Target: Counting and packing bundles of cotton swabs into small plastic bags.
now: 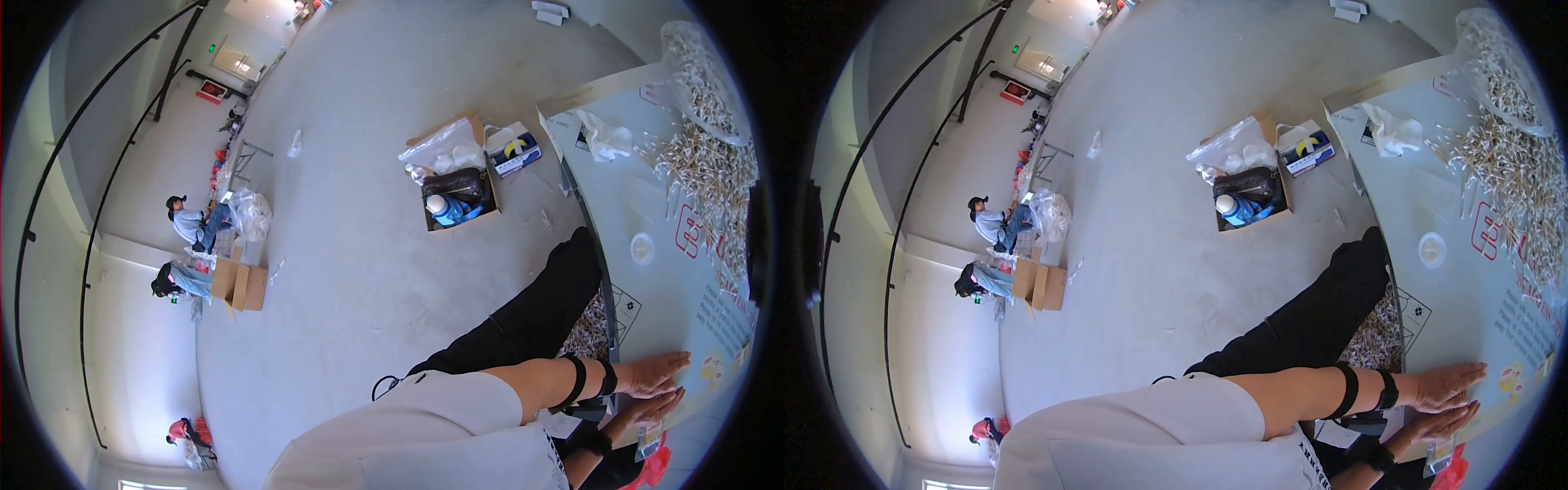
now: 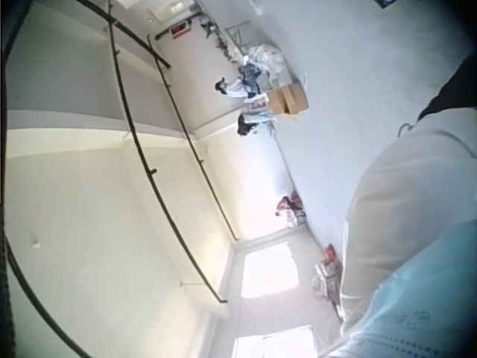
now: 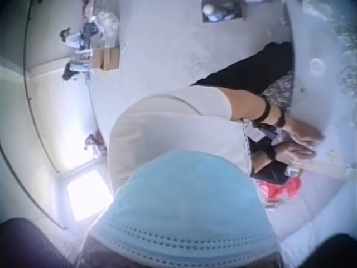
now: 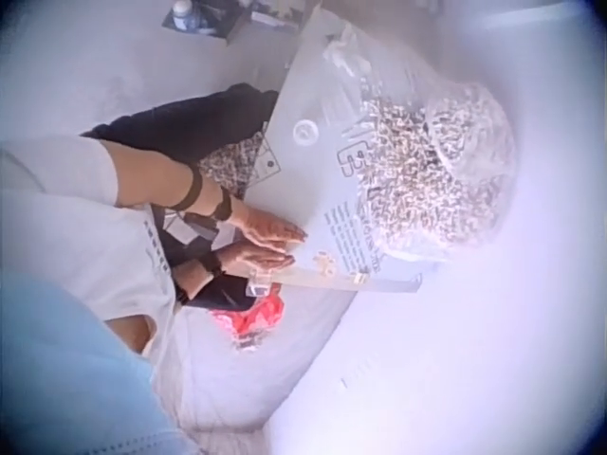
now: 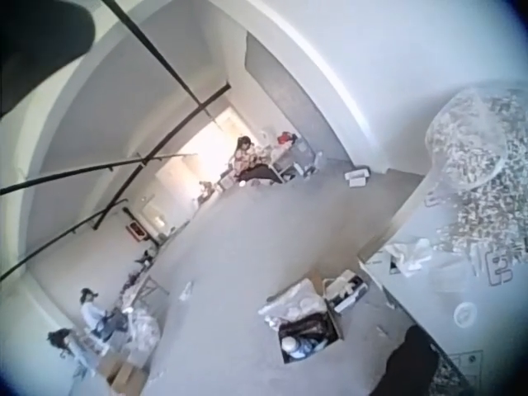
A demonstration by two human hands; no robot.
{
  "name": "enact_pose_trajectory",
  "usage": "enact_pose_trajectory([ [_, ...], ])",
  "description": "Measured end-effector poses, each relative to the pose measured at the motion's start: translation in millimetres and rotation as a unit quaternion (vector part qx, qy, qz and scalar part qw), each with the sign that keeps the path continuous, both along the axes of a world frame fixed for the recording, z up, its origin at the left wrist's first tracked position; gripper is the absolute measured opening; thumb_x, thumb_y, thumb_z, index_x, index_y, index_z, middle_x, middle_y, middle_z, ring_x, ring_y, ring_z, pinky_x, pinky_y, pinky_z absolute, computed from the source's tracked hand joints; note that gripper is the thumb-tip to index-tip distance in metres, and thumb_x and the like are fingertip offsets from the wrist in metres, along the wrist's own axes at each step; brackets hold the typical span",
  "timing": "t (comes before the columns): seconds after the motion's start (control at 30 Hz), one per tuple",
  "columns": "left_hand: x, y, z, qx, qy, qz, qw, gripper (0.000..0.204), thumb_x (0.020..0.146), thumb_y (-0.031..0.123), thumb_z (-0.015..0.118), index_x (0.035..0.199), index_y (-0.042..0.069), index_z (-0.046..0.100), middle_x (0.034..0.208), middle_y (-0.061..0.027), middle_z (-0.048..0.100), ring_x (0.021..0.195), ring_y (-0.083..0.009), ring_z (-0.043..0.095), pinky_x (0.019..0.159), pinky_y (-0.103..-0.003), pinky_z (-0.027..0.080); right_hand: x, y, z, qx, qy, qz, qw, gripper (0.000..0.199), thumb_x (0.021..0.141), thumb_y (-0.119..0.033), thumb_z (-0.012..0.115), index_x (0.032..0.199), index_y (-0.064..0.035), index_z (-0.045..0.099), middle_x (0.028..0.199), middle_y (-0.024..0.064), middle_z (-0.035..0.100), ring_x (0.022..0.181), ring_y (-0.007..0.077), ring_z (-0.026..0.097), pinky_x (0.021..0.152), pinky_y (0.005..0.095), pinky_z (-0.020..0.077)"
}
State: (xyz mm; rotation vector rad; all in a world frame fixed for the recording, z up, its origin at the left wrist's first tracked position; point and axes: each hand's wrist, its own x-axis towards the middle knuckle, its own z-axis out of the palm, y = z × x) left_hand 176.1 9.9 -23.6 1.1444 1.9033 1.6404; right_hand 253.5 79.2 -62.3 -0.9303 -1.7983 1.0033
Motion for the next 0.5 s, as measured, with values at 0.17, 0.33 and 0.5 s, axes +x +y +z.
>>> enact_pose_trajectory([
  [0.17, -10, 3, -5, 0.028, -0.191, -0.078, 0.978, 0.056, 0.092, 0.020, 0.055, 0.137, -0.007, 0.035, 0.139, -0.0283, 0.040, 0.132, -0.0394, 0.037, 0.111, -0.043, 0.030, 26, 34, -57, 0.127, -0.026, 0.034, 0.991, 0.043, 0.101, -0.024, 0.041, 0.133, 0.0029, 0.045, 0.131, 0.0204, 0.053, 0.119, 0.0295, 0.054, 0.101, 0.0377, 0.0434],
  [0.33, -50, -62, -17, -0.044, 0.037, -0.058, 0.997, 0.078, 0.079, 0.019, 0.069, 0.146, 0.006, 0.032, 0.152, -0.0185, 0.029, 0.141, -0.0345, 0.024, 0.116, -0.042, 0.020, 29, 8, 6, -0.007, -0.054, 0.087, 0.995, 0.050, 0.092, -0.016, 0.060, 0.139, -0.0053, 0.045, 0.141, 0.0140, 0.047, 0.134, 0.0273, 0.039, 0.111, 0.0404, 0.0298],
  [0.5, -59, -71, 31, -0.187, 0.381, -0.159, 0.892, 0.081, 0.086, 0.049, 0.057, 0.149, 0.008, 0.026, 0.156, -0.0140, 0.019, 0.145, -0.0291, 0.015, 0.116, -0.047, 0.014, 49, 7, 82, 0.210, -0.269, 0.155, 0.927, 0.078, 0.075, -0.028, 0.077, 0.141, -0.0071, 0.040, 0.148, 0.0138, 0.035, 0.139, 0.0325, 0.029, 0.113, 0.0467, 0.0239],
])
